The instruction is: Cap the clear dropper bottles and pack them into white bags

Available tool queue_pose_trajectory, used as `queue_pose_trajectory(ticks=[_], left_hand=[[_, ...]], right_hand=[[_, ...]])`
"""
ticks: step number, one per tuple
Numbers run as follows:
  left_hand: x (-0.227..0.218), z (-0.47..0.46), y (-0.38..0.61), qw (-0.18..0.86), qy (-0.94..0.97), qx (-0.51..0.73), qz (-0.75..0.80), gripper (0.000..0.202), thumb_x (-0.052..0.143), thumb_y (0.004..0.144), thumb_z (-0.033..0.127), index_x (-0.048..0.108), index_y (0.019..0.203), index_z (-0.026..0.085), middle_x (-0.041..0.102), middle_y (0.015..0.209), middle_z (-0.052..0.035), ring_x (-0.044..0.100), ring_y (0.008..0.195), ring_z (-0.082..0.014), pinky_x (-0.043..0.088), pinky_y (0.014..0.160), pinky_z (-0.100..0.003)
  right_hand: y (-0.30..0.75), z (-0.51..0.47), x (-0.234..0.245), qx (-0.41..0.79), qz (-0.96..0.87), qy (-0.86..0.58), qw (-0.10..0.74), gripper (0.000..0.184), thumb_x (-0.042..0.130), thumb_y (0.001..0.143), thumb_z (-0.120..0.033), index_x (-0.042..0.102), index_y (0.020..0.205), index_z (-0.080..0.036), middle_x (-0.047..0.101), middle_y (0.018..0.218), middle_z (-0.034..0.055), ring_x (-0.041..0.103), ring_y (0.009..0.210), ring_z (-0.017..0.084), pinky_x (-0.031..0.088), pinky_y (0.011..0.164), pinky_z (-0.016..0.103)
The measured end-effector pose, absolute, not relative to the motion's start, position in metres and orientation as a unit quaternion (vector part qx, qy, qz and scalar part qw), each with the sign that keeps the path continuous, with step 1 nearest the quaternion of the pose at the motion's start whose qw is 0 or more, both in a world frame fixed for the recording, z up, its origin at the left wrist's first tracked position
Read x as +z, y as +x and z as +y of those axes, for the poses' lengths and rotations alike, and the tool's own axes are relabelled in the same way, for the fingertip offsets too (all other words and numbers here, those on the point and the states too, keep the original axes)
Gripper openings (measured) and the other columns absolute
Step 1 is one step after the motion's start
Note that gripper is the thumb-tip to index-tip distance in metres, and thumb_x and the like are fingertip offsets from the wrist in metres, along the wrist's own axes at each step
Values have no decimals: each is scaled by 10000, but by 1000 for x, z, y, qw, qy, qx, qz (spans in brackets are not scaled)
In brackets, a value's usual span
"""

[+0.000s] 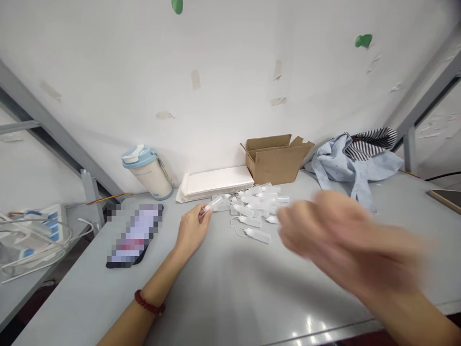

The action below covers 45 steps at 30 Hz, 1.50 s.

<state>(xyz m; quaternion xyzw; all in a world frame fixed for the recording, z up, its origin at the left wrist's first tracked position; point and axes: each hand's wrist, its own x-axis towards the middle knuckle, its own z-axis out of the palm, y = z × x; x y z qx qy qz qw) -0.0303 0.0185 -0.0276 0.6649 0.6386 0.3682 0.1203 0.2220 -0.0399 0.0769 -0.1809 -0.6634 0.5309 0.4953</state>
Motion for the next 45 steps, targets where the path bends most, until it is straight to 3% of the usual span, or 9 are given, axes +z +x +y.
queue_pose_trajectory(ticks=[6,8,11,15,21,27,33,40,45], left_hand=[[-31,24,-30,174,658,416,603,451,489,821,322,541,1244,177,649,1161,-79,605,996,-217,498,759,-288],[-30,24,-31,179,651,416,609,467,508,799,303,537,1255,203,624,1200,-72,586,1024,-229,487,803,-318],[-26,24,-33,160,616,388,667,441,510,785,303,579,1205,189,636,1131,-90,615,865,-224,484,782,-353],[-18,18,-32,120,617,407,663,343,485,786,279,620,1082,172,652,1071,-83,601,879,-225,486,714,-317],[-9,1,-17,80,728,379,565,233,455,826,232,636,954,162,669,886,-70,582,858,-213,463,694,-302],[-17,-11,4,163,827,248,478,259,477,841,213,624,1048,163,634,890,-76,550,909,-229,442,802,-342],[-19,-14,10,188,816,183,514,175,429,855,202,603,841,197,579,726,-33,545,773,-223,429,682,-325],[-13,-22,6,195,832,178,488,121,473,855,237,587,854,198,548,870,-55,515,869,-231,433,773,-361],[-12,-22,7,233,817,195,490,124,467,852,251,560,791,195,568,837,-38,544,809,-205,446,722,-325]], right_hand=[[221,32,22,363,-681,-447,453,159,469,795,-196,621,752,-179,629,729,10,502,608,123,366,540,251],[223,38,9,276,-724,-450,445,186,427,801,-170,608,754,-177,625,719,18,515,624,131,373,552,249],[224,33,2,144,-806,-392,420,215,385,810,-122,588,767,-177,620,738,49,536,696,157,398,620,266],[219,22,1,68,-881,-341,321,212,381,823,-113,585,833,-167,620,783,78,533,710,170,376,625,270],[214,3,11,87,-876,-420,221,245,475,882,-327,590,747,-157,533,521,-10,414,466,101,245,514,238],[215,4,9,108,-887,-433,119,350,609,799,-499,628,898,-164,595,624,24,492,550,145,233,515,237],[212,7,1,150,-892,-416,94,234,661,777,-386,635,833,-160,629,735,47,540,657,176,283,542,245],[214,6,3,146,-893,-404,133,146,592,825,-284,641,848,-149,582,847,64,519,678,161,350,575,261],[217,9,4,177,-883,-396,180,153,576,847,-302,622,891,-163,560,926,65,536,771,167,408,656,270]])
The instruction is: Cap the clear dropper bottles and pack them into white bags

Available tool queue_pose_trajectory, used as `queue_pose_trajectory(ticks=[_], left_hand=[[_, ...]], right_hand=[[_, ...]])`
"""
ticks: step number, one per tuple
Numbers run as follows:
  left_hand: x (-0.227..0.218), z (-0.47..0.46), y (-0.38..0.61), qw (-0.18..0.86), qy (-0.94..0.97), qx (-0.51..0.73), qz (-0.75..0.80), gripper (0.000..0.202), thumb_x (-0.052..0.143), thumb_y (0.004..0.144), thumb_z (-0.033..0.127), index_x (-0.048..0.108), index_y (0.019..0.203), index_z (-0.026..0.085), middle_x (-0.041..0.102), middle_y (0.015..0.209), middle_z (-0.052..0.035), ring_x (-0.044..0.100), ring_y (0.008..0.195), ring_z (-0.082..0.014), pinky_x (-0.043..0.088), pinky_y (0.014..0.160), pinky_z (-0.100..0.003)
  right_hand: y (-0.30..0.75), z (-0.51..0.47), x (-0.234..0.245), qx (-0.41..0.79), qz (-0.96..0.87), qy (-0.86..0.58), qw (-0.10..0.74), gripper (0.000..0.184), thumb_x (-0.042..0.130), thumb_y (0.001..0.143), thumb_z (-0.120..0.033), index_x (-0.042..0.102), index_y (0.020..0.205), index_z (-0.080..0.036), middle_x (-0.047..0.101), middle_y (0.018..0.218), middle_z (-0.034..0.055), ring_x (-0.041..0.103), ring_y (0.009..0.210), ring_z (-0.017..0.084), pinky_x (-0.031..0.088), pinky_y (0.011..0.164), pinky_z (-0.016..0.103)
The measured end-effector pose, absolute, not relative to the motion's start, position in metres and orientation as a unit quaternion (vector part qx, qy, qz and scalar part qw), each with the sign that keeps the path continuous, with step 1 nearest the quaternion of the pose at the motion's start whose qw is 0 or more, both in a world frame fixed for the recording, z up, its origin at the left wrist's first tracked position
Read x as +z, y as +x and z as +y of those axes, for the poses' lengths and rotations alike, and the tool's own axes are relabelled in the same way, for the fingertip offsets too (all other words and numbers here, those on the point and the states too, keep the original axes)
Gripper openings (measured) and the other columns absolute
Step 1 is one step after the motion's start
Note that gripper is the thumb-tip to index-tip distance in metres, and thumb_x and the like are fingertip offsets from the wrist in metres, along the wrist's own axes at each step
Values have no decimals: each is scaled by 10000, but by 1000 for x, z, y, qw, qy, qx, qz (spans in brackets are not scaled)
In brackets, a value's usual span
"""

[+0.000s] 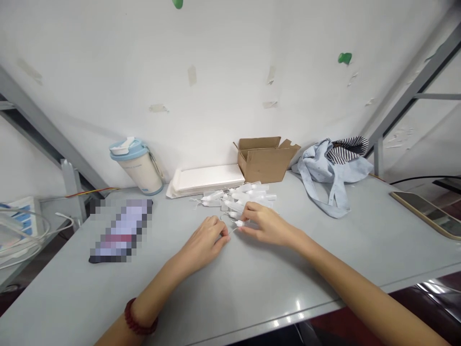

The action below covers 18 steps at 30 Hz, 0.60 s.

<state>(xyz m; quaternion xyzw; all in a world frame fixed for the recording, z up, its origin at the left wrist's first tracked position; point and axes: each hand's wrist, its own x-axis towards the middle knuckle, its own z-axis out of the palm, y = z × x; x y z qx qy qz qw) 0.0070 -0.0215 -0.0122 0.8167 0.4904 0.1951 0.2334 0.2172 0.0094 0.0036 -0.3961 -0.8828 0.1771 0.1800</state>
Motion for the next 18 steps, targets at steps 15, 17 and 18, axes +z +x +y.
queue_pose_trajectory(ticks=[15,17,18], left_hand=[[17,-25,6,352,716,320,511,182,511,818,308,671,841,224,672,786,-11,601,661,-155,492,599,-242],[16,-24,6,347,707,329,521,184,507,821,316,661,860,223,667,828,-13,599,663,-149,496,584,-235],[15,-23,5,347,705,330,524,181,507,820,321,654,846,217,662,827,-14,598,660,-147,498,582,-234]], right_hand=[[220,10,16,562,-732,-311,228,412,371,935,-487,598,899,-146,533,672,-4,514,624,127,409,643,268],[219,10,15,595,-708,-307,224,410,405,922,-496,604,908,-138,540,658,-4,525,628,128,415,647,273],[219,11,14,609,-698,-305,220,406,426,913,-496,612,915,-136,535,655,-6,523,629,125,416,644,272]])
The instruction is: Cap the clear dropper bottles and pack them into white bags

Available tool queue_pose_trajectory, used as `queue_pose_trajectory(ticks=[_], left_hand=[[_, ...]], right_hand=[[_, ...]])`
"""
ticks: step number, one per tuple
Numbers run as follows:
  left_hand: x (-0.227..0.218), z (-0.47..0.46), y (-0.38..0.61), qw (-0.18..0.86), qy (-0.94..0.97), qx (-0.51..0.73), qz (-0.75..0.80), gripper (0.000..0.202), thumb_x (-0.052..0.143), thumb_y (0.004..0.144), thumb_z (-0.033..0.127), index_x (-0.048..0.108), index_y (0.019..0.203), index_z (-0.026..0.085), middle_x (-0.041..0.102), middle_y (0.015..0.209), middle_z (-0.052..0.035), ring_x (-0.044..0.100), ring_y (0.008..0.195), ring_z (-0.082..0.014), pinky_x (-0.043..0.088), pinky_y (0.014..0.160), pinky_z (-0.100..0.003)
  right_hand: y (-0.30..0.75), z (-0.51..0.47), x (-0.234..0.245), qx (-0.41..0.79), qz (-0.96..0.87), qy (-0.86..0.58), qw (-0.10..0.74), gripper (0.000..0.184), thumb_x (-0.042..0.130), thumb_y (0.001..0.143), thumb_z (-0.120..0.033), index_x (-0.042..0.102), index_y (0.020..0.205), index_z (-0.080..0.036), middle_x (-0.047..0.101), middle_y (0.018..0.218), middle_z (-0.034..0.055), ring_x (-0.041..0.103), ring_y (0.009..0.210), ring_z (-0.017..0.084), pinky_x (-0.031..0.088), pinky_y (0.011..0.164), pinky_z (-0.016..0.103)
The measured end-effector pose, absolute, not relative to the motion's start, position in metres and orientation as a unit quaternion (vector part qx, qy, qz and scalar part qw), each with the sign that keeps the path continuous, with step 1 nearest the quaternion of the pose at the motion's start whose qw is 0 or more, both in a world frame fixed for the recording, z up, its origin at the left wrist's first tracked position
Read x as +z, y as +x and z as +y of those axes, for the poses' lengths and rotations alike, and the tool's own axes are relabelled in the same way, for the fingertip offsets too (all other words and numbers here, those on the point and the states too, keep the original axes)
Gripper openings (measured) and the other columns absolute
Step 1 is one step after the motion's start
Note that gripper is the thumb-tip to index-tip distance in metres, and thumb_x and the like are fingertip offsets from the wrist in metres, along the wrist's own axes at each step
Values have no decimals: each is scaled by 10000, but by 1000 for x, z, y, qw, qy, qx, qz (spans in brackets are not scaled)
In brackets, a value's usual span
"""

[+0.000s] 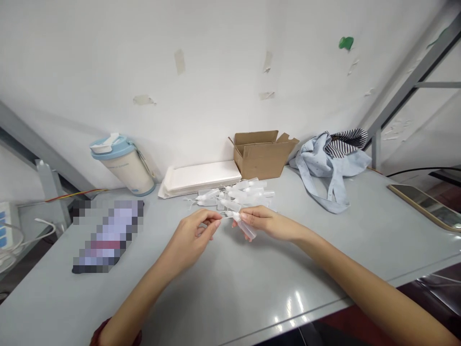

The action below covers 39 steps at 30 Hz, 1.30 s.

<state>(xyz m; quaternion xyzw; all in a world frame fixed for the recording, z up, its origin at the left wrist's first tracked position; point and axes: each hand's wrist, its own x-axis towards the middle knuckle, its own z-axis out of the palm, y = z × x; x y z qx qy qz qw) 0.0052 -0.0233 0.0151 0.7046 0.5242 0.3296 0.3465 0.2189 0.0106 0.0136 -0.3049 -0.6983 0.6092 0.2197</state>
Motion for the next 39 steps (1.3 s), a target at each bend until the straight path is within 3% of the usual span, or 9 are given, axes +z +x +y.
queue_pose_trajectory(ticks=[8,12,21,30,39], left_hand=[[22,-21,1,416,651,357,525,182,546,791,347,599,718,189,598,637,10,604,586,-146,507,603,-267],[24,-20,-3,473,621,361,510,172,579,782,346,637,816,187,616,671,4,618,601,-152,519,640,-288],[22,-23,-3,567,591,329,470,202,573,829,365,637,905,190,625,747,-6,613,714,-154,489,753,-302],[22,-22,1,552,609,305,480,229,521,857,380,573,773,173,592,751,5,592,685,-143,435,733,-292],[18,-20,1,548,610,301,487,230,508,858,384,562,778,175,583,746,9,577,668,-139,415,724,-293]], right_hand=[[212,10,1,703,-624,-272,204,357,473,907,-445,645,869,-134,490,660,-12,423,559,81,334,536,226],[207,8,0,686,-606,-323,240,308,529,871,-451,598,910,-153,544,726,7,425,560,82,308,503,217],[203,2,2,600,-626,-374,329,401,466,868,-545,553,803,-159,443,656,-26,335,535,78,264,486,223],[202,1,4,580,-633,-398,324,410,485,862,-500,413,619,-177,362,594,-43,320,514,77,233,468,227],[202,4,-2,622,-594,-398,319,398,513,846,-496,419,629,-176,388,604,-44,301,510,70,214,462,219]])
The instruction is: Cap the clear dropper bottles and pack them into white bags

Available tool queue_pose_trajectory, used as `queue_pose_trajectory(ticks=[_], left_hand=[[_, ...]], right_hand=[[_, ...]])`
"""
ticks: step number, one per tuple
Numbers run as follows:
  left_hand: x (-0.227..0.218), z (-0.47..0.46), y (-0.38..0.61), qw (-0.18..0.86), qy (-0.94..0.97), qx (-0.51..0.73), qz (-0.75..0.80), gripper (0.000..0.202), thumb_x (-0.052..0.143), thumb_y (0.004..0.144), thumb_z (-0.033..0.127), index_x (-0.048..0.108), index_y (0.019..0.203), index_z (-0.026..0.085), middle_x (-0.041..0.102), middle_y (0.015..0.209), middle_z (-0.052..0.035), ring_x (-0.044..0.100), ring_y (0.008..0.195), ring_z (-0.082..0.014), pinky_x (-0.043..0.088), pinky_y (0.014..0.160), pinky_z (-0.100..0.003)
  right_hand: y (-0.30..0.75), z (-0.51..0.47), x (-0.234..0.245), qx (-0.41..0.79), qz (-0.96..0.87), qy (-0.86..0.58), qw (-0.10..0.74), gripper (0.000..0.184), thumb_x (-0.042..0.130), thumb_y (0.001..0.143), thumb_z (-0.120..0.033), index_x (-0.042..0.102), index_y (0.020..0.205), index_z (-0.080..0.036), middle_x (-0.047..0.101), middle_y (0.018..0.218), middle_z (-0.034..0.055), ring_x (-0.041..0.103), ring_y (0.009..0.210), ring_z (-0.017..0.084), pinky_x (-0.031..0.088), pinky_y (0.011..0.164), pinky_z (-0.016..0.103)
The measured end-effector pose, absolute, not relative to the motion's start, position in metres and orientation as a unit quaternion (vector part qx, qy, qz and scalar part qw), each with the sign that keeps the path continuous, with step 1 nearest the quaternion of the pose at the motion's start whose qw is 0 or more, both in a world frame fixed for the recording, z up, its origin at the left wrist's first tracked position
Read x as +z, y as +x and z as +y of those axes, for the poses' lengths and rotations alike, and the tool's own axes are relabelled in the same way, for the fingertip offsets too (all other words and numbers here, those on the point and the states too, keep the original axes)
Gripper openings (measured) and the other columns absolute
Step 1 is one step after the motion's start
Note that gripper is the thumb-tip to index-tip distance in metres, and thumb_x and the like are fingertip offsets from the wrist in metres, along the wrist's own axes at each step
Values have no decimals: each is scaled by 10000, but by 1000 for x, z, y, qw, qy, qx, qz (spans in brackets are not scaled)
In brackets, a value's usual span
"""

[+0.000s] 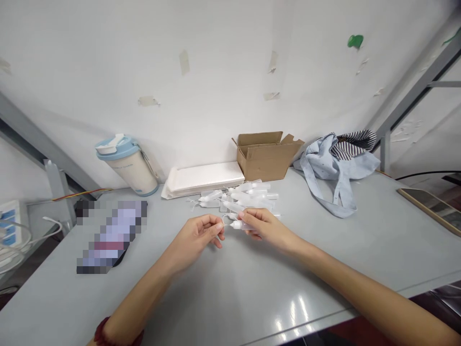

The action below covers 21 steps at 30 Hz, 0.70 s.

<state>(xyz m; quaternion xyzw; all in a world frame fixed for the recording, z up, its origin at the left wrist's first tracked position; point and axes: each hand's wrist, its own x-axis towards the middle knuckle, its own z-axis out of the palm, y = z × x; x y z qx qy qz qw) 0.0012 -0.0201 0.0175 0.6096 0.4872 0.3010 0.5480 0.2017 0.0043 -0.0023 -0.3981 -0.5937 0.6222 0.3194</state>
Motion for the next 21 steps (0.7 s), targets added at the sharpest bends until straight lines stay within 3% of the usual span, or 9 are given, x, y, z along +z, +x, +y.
queue_pose_trajectory(ticks=[12,21], left_hand=[[13,-20,3,579,581,316,477,242,541,841,403,559,802,165,574,750,2,556,649,-130,424,691,-281],[10,-18,1,590,578,317,466,253,534,847,412,562,814,163,572,766,-5,550,662,-130,432,703,-284]], right_hand=[[202,5,1,689,-538,-376,309,390,572,806,-483,400,631,-180,358,586,-57,212,508,67,144,469,228],[201,5,-1,690,-535,-379,307,432,572,787,-519,379,600,-180,358,590,-54,225,505,65,134,472,235]])
